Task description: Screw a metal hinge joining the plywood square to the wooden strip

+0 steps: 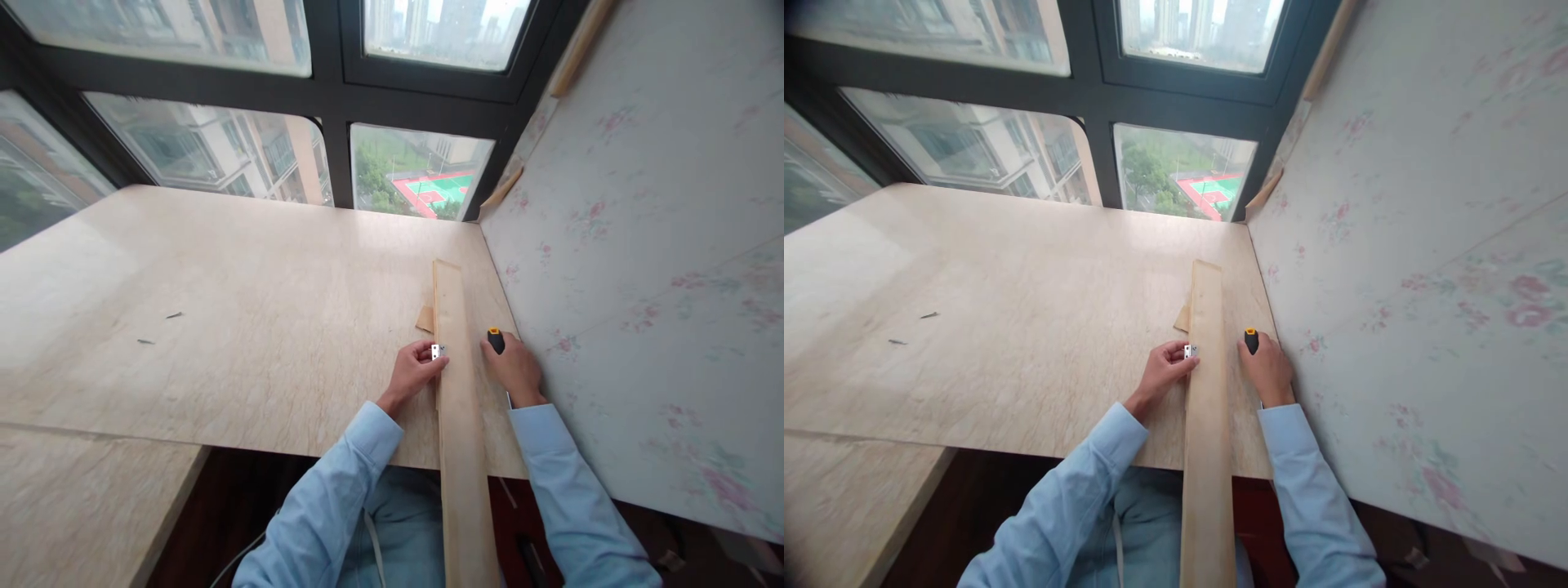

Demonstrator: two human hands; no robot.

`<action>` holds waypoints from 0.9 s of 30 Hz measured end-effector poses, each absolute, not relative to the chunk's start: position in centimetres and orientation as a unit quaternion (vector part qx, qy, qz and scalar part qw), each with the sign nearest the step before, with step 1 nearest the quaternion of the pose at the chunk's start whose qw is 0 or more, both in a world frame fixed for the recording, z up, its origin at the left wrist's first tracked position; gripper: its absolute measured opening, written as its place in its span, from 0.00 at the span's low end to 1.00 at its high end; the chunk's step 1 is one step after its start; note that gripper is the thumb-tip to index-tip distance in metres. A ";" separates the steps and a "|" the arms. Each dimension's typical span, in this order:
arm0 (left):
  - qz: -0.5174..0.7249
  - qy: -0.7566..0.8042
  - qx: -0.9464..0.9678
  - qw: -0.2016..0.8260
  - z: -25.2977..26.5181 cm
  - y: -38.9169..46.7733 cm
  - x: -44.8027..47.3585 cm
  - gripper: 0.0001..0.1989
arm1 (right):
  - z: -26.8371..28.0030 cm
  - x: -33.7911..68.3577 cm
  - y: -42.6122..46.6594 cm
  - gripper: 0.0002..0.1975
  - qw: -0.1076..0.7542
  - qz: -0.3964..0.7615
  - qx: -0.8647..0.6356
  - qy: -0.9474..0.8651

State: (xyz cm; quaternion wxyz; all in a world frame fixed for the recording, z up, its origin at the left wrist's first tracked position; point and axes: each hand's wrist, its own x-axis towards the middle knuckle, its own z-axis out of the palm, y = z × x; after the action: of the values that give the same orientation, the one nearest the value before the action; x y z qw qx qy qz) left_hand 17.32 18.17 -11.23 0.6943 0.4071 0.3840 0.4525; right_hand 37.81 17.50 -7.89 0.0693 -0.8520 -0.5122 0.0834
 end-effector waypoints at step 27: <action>0.468 0.367 0.373 0.712 -10.5 17.8 17.0 0.21 | -8.6 40.3 13.4 0.27 0.140 0.101 -0.817 -0.550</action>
State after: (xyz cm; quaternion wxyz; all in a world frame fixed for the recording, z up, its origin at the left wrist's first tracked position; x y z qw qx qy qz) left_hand 16.97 17.85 -10.47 0.7122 0.3731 0.3669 0.4680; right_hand 40.33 13.45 -8.55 0.1398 -0.8175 -0.5496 0.1006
